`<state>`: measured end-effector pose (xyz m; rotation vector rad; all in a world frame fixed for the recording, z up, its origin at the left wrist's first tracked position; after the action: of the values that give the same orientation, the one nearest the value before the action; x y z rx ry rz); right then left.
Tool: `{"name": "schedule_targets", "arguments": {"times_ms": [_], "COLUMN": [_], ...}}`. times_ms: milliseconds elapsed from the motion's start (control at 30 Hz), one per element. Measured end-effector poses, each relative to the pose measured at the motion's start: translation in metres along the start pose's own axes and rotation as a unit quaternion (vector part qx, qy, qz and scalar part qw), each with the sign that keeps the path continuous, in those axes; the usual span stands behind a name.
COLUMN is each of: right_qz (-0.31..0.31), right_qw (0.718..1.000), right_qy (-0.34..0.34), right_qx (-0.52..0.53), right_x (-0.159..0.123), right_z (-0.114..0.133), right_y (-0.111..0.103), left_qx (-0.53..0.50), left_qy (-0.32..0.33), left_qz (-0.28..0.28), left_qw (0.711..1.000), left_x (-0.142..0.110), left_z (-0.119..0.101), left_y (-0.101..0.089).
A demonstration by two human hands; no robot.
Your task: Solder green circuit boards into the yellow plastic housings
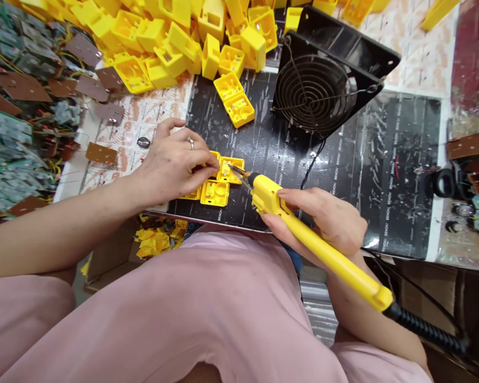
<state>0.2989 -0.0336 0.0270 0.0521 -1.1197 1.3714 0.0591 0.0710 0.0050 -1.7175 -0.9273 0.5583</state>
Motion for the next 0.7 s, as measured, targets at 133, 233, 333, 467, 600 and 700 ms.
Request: {"name": "schedule_targets", "arguments": {"times_ms": [133,233,333,467,600,700], "right_qz": [0.011,0.028,0.04,0.063,0.139,0.145], "right_qw": [0.999,0.996,0.993,0.988,0.979,0.981], "right_qy": [-0.03,-0.065,-0.086,-0.132,-0.142,-0.119], "right_qx": [0.029,0.054,0.063,0.042,0.035,0.047], "right_x": [0.004,0.014,0.024,0.029,0.029,0.03], "right_z": [0.004,0.011,0.015,0.02,0.02,0.018], "right_y": [0.0,0.005,0.009,0.011,0.012,0.005], "left_qx": [0.027,0.067,0.11,0.132,0.145,0.153], "left_qy": [0.019,0.035,0.057,0.078,0.083,0.083], "left_qz": [0.012,0.023,0.036,0.035,0.046,0.071], "left_qw": [0.999,0.997,0.992,0.988,0.985,0.982], "left_x": [0.001,0.003,0.006,0.01,0.013,0.013], "left_z": [-0.007,-0.01,-0.012,-0.015,-0.02,-0.022], "left_y": [0.004,0.007,0.009,0.011,0.01,0.012]}}
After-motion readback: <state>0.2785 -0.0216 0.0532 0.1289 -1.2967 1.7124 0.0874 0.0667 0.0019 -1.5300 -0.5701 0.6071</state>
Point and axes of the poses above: each hand's wrist, its own x-axis towards the middle knuckle, its own y-axis out of the palm, z = x × y, the point moved 6 cm from there along x, towards the middle knuckle, and after that the axes turned 1 degree about -z, right-handed, at the moved point
